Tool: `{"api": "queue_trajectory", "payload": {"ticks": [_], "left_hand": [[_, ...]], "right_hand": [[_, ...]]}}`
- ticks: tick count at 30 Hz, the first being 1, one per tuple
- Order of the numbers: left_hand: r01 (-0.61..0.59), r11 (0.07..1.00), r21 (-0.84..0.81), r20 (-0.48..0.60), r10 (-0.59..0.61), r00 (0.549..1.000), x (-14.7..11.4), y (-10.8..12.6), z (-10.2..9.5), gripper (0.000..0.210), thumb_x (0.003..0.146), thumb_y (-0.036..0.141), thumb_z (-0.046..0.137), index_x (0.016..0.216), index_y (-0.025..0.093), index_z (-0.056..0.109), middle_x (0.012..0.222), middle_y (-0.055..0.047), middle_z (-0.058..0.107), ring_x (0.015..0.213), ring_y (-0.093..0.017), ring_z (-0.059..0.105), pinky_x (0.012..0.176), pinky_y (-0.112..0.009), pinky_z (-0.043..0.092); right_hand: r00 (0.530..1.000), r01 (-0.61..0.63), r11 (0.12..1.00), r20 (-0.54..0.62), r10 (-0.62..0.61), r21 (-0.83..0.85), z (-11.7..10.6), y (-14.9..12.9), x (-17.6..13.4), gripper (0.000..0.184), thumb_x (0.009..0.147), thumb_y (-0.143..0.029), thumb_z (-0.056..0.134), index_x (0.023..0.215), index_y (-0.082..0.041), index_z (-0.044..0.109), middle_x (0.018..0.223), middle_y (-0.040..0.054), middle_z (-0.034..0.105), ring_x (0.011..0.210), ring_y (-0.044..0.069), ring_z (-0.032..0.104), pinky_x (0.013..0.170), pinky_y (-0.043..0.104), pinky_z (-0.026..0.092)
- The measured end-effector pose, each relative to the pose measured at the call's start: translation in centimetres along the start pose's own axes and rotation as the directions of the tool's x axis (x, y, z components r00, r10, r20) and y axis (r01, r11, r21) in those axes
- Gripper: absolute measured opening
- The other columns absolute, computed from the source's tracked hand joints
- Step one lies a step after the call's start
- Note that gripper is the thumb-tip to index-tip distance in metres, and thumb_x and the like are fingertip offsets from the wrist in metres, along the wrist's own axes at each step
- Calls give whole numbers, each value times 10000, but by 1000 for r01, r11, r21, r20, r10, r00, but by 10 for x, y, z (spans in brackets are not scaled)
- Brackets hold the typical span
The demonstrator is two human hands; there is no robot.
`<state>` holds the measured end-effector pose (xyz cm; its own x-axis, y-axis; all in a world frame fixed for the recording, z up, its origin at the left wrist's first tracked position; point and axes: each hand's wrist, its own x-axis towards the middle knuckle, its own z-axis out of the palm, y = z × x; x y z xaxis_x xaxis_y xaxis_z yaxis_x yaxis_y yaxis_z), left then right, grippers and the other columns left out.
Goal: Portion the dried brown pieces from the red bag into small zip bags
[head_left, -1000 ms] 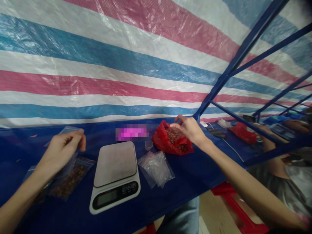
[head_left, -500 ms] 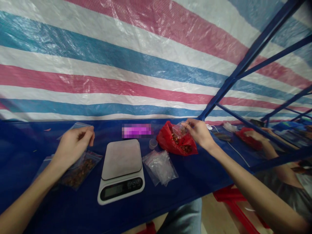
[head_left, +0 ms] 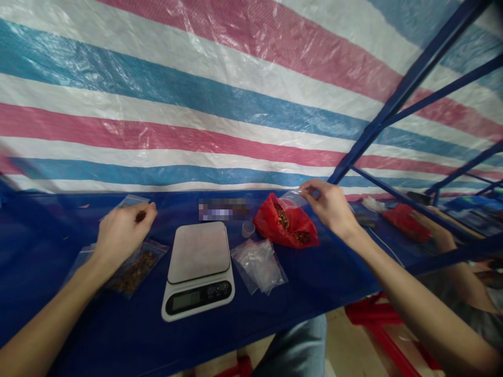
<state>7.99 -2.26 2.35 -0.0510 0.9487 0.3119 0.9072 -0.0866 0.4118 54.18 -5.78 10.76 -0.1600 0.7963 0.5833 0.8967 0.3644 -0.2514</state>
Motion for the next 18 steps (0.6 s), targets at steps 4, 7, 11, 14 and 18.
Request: {"api": "queue_trajectory", "payload": {"ticks": [4, 7, 11, 14, 18], "left_hand": [[32, 991, 126, 22, -35, 999, 4, -6, -1, 419, 952, 542, 351, 780, 319, 661, 792, -92, 728, 818, -368, 693, 714, -411, 408], [2, 978, 207, 74, -18, 997, 8, -16, -9, 356, 935, 523, 394, 917, 332, 694, 899, -82, 751, 827, -358, 701, 716, -424, 436], [-39, 973, 228, 131, 9, 991, 15, -44, -16, 419, 959, 497, 373, 1188, 302, 665, 1314, -110, 687, 1089, -380, 691, 840, -499, 510], [-6, 977, 211, 208, -39, 977, 20, -67, -10, 570, 921, 515, 467, 1384, 214, 606, 1451, -177, 609, 1271, -427, 621, 1034, -565, 481], [44, 980, 192, 193, -81, 978, 23, -80, 1, 571, 899, 465, 510, 1397, 208, 619, 1418, -153, 651, 1327, -382, 601, 1097, -496, 477]], "right_hand": [[967, 225, 974, -122, -224, -2, -7, -51, -50, 176, 945, -82, 584, 1025, -217, 663, 987, 83, 714, 941, 246, 686, 867, 377, 548], [916, 394, 919, 92, -392, -7, 18, -77, -98, 304, 929, -42, 531, 1133, -214, 679, 1028, 114, 719, 912, 252, 691, 809, 374, 586], [857, 351, 936, 406, -317, -9, 59, -83, -142, 387, 911, -85, 597, 1253, -238, 694, 1216, 140, 738, 1025, 305, 734, 857, 450, 628], [827, 332, 941, 458, -326, 70, 74, -79, -160, 655, 947, -307, 703, 1566, -268, 494, 1527, 163, 602, 1351, 360, 620, 1038, 528, 582], [820, 360, 927, 439, -367, 103, 81, -76, -171, 939, 967, -391, 681, 1720, -259, 135, 1666, 155, 433, 1496, 355, 487, 1125, 527, 530]]}}
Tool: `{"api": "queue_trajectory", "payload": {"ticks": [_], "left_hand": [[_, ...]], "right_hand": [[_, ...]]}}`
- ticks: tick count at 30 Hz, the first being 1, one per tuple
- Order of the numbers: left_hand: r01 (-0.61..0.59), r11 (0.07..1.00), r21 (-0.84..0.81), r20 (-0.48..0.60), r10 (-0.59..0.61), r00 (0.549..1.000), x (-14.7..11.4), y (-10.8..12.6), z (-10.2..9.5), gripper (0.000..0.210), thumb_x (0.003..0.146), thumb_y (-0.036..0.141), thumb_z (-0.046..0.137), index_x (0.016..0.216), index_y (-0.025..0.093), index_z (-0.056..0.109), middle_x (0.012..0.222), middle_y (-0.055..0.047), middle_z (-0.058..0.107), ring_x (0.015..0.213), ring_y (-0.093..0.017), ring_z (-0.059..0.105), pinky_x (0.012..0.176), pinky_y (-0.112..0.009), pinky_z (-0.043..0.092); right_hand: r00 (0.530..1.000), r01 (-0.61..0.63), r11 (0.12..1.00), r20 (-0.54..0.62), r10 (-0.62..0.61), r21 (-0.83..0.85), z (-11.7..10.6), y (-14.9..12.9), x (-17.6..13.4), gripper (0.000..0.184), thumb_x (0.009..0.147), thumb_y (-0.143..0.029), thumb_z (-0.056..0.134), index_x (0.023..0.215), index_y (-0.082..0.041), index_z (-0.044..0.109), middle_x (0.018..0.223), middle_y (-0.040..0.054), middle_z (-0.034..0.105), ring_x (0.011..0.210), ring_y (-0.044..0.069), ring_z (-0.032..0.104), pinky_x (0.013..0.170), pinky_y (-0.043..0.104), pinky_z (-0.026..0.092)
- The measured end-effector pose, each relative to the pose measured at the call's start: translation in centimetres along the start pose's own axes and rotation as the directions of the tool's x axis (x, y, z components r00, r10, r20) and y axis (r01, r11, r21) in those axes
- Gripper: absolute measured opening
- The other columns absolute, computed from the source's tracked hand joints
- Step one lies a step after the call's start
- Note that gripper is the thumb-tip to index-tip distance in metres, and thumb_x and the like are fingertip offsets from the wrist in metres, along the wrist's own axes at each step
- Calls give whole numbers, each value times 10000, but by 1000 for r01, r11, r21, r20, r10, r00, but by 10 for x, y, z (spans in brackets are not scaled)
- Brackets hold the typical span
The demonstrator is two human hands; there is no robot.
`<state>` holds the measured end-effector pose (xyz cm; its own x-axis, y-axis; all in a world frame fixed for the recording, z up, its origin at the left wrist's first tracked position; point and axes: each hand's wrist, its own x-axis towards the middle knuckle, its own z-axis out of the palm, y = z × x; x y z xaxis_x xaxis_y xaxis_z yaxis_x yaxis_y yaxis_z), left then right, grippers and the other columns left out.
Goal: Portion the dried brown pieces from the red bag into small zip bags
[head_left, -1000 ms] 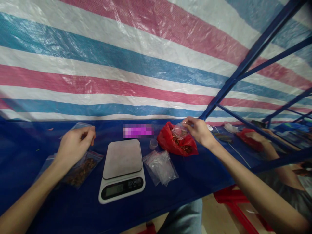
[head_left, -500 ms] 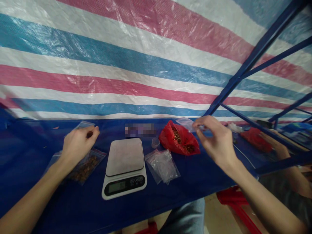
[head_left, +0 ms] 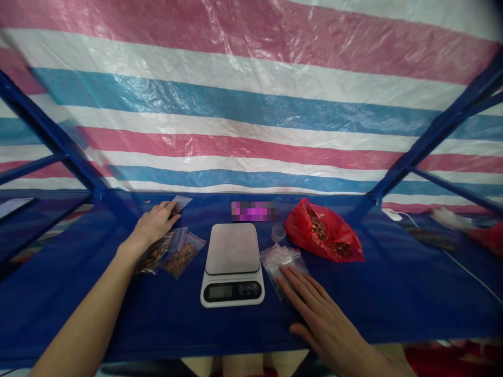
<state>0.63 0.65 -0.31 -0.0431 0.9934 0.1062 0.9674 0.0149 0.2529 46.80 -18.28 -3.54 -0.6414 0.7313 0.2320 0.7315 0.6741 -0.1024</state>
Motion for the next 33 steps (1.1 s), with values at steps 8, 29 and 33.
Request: {"api": "queue_trajectory", "payload": {"ticks": [8, 29, 33], "left_hand": [[93, 968, -233, -237, -149, 960, -8, 28, -23, 309, 878, 349, 530, 1035, 202, 752, 1060, -136, 780, 1100, -351, 718, 954, -441, 557], [-420, 469, -777, -388, 168, 906, 16, 197, -74, 409, 959, 405, 595, 1319, 216, 556, 618, 33, 647, 516, -147, 612, 480, -230, 388], [-552, 588, -591, -559, 195, 806, 19, 205, -82, 240, 967, 413, 599, 899, 193, 665, 797, -39, 693, 766, -159, 643, 634, -259, 446]], "right_hand": [[871, -87, 967, -453, 190, 239, -23, -2, -7, 582, 984, -173, 543, 1524, -389, 518, 1407, 86, 671, 1305, 308, 646, 1037, 475, 576], [984, -53, 52, 43, 175, 997, -118, 76, 240, 380, 634, -412, 981, 823, -162, 767, 760, 19, 767, 598, 104, 674, 580, 215, 537], [983, -12, 131, -12, 184, 991, -112, 78, 249, 408, 633, -485, 968, 700, -155, 736, 683, 21, 740, 568, 95, 622, 544, 211, 476]]}}
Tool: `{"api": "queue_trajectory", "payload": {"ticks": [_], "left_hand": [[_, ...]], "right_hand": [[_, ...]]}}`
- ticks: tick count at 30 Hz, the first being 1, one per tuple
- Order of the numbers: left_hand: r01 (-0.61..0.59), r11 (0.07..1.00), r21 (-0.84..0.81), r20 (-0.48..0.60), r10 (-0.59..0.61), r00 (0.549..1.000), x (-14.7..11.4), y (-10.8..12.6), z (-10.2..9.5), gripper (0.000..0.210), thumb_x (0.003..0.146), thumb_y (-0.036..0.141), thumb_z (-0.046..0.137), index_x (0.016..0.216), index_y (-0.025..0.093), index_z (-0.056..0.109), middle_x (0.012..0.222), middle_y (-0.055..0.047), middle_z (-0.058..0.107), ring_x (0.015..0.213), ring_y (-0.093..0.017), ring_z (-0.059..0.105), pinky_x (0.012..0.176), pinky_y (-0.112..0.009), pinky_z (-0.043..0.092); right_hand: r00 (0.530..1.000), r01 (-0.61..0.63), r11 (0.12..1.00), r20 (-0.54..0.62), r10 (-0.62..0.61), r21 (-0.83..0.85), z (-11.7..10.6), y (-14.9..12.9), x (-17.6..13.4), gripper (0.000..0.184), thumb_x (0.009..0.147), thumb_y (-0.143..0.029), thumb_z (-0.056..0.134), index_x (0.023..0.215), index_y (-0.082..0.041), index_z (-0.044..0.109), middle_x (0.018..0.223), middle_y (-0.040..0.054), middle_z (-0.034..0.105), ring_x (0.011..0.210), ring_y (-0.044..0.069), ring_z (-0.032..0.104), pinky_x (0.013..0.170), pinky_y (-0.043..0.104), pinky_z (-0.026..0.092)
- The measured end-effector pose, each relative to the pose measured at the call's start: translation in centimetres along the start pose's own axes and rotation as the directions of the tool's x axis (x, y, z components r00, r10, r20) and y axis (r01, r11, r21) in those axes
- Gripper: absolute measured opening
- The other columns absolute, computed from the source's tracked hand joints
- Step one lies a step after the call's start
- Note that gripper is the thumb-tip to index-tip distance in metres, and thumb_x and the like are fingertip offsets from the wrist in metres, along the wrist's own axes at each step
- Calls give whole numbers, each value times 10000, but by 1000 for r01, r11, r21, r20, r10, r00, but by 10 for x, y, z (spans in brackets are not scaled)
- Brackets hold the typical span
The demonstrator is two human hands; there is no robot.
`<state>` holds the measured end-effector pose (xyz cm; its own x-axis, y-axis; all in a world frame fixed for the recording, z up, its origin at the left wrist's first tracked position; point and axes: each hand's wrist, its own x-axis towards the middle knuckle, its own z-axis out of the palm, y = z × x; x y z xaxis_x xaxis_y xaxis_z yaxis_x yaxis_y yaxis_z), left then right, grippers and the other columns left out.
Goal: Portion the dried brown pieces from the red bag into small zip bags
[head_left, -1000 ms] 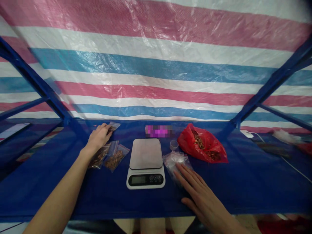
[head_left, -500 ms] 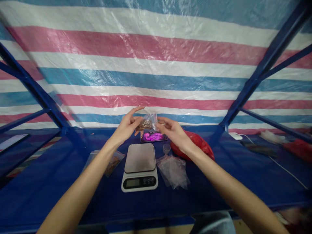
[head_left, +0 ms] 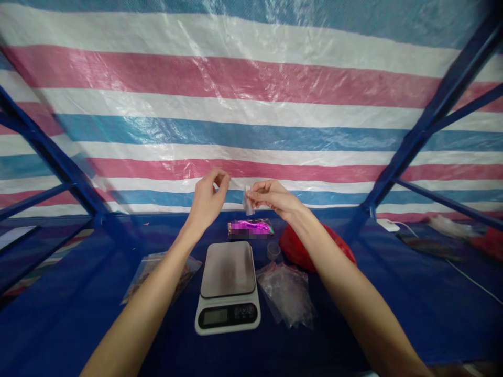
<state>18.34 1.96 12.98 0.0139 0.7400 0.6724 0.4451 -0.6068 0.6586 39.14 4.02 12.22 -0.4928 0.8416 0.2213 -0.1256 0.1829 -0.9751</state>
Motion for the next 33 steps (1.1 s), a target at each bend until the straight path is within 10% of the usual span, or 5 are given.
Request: {"api": "queue_trajectory", "payload": {"ticks": [6, 11, 18, 28, 33], "left_hand": [[266, 933, -241, 621, -62, 781, -4, -1, 6, 563, 981, 638, 542, 753, 159, 731, 656, -64, 705, 587, -155, 649, 536, -254, 471], [524, 788, -322, 709, -167, 685, -10, -13, 14, 609, 993, 648, 511, 777, 137, 762, 693, -122, 755, 585, -179, 699, 558, -273, 553], [588, 751, -302, 770, -171, 614, -11, -18, 15, 374, 932, 489, 673, 872, 136, 779, 790, -128, 763, 683, -193, 730, 576, -273, 572], [182, 983, 16, 652, -148, 744, -13, -7, 9, 270, 913, 406, 646, 849, 173, 765, 814, -81, 773, 690, -185, 691, 613, -286, 513], [-60, 940, 336, 606, -167, 778, -18, 5, 11, 274, 929, 414, 616, 860, 181, 742, 763, -53, 733, 672, -188, 636, 646, -306, 428]], "right_hand": [[1000, 15, 1000, 21, -14, -21, 5, 12, 2, 439, 665, -528, 941, 654, -166, 694, 577, -6, 657, 501, 92, 543, 470, 223, 381], [994, 13, 999, 107, -8, -49, 14, 17, 1, 435, 734, -535, 896, 652, -161, 691, 538, -1, 648, 450, 85, 517, 412, 214, 336], [997, -60, 995, 38, 63, -84, 9, 21, 0, 454, 655, -518, 943, 623, -162, 662, 493, -4, 649, 380, 80, 508, 335, 184, 280], [992, -90, 976, 68, 105, -198, -1, 20, -4, 322, 768, -442, 859, 771, -139, 751, 725, 68, 772, 558, 121, 652, 388, 180, 385], [998, -49, 914, 20, 62, -402, -1, 23, -3, 281, 785, -405, 826, 796, -140, 733, 678, 48, 738, 500, 108, 591, 368, 193, 385]]}}
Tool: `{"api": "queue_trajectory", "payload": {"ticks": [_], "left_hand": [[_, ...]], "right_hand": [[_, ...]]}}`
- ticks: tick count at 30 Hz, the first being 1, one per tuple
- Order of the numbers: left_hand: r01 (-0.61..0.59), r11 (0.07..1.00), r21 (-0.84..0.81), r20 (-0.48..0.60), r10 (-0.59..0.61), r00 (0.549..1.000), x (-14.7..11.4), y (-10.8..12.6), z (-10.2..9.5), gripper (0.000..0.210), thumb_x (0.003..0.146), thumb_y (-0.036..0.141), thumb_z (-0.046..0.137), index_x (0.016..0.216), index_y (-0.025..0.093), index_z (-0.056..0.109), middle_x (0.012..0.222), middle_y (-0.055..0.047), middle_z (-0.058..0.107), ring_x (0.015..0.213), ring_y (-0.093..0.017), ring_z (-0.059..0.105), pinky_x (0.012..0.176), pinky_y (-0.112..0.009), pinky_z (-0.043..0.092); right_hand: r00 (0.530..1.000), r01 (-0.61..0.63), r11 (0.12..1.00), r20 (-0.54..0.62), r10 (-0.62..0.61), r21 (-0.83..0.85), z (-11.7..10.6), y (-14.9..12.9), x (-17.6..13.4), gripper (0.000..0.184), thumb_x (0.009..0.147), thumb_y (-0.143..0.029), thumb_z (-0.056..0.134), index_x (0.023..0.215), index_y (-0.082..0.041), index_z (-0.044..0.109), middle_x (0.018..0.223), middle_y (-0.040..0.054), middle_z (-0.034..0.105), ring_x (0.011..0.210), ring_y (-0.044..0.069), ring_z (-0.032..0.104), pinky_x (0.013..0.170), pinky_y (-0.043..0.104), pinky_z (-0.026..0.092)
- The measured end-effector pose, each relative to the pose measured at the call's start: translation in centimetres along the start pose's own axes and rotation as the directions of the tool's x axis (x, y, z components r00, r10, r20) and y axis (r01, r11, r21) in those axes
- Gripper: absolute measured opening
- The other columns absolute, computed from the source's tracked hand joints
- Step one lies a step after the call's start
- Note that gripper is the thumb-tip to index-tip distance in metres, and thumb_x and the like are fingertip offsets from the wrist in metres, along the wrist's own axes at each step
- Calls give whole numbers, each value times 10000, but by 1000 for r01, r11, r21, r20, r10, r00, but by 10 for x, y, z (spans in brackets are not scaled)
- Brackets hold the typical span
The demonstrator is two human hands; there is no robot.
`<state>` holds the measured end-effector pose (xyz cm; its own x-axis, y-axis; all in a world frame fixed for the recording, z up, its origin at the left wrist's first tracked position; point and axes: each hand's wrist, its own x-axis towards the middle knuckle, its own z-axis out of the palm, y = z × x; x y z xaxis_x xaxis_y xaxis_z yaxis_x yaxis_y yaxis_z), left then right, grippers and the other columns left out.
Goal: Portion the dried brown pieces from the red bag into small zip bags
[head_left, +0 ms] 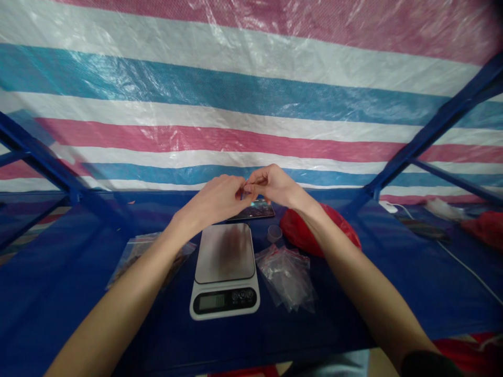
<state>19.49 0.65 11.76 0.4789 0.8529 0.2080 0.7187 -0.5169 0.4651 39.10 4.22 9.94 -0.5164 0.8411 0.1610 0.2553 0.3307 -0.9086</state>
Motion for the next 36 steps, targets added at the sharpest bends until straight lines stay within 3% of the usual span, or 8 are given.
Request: {"api": "queue_trajectory", "payload": {"ticks": [12, 15, 18, 22, 26, 29, 32, 36], "left_hand": [[26, 881, -472, 221, 89, 971, 6, -20, -6, 263, 913, 269, 510, 720, 176, 663, 562, 4, 609, 529, -137, 621, 551, -250, 433], [34, 884, -466, 40, -17, 999, 8, -16, -1, 332, 896, 273, 478, 571, 210, 509, 468, 47, 429, 409, -94, 418, 477, -260, 304], [18, 986, -167, -228, -56, 972, 9, -7, 4, 376, 811, 252, 542, 476, 220, 375, 459, 42, 349, 458, -97, 311, 514, -300, 215], [65, 994, 88, -332, -32, 943, 4, 7, 2, 364, 757, 274, 610, 442, 215, 436, 449, 15, 412, 501, -124, 358, 548, -322, 219], [16, 949, -314, -318, -121, 941, -2, 10, -6, 300, 784, 299, 573, 505, 191, 598, 528, -32, 619, 527, -135, 541, 516, -266, 332], [-22, 744, -668, -277, -221, 935, -5, 10, -11, 254, 791, 306, 556, 607, 174, 671, 595, -52, 688, 532, -162, 639, 444, -245, 356], [-58, 660, -749, -298, -256, 920, -9, 17, -11, 272, 797, 285, 586, 541, 197, 575, 466, 2, 570, 400, -124, 544, 383, -232, 266], [-111, 702, -703, -268, -118, 956, -23, 38, -6, 484, 927, 382, 574, 496, 202, 448, 413, 38, 453, 341, -63, 370, 396, -232, 217]], "right_hand": [[995, -15, 998, 101, 9, 57, -1, -7, -3, 228, 863, -388, 716, 855, -165, 668, 690, 10, 672, 571, 128, 623, 408, 201, 342], [999, 21, 995, 38, -18, -97, 2, -15, -3, 132, 891, -287, 623, 835, -172, 654, 658, -10, 606, 553, 120, 561, 478, 232, 344], [974, -41, 869, -213, -76, -494, 10, -23, -6, 155, 814, -202, 637, 679, -197, 560, 641, 4, 561, 620, 150, 532, 594, 283, 374], [913, -127, 754, -374, -165, -644, 15, -28, -9, 128, 780, -184, 658, 764, -220, 537, 720, 23, 584, 739, 210, 574, 709, 341, 422], [944, 102, 995, -314, -98, -5, 6, -21, -6, 251, 875, -398, 700, 1004, -233, 561, 1023, 54, 669, 894, 201, 652, 777, 333, 529], [978, -84, 813, -108, 178, 576, 8, -19, -5, 452, 959, -678, 561, 1070, -239, 557, 947, 57, 687, 756, 190, 675, 631, 315, 569], [960, -265, 584, 150, 238, 767, 22, -26, -10, 492, 1030, -680, 429, 999, -213, 582, 737, 18, 655, 476, 115, 522, 372, 195, 381], [967, -177, 468, 66, 245, 866, 30, -36, -30, 359, 1073, -401, 480, 796, -184, 549, 515, -87, 447, 332, 24, 160, 300, 136, 152]]}}
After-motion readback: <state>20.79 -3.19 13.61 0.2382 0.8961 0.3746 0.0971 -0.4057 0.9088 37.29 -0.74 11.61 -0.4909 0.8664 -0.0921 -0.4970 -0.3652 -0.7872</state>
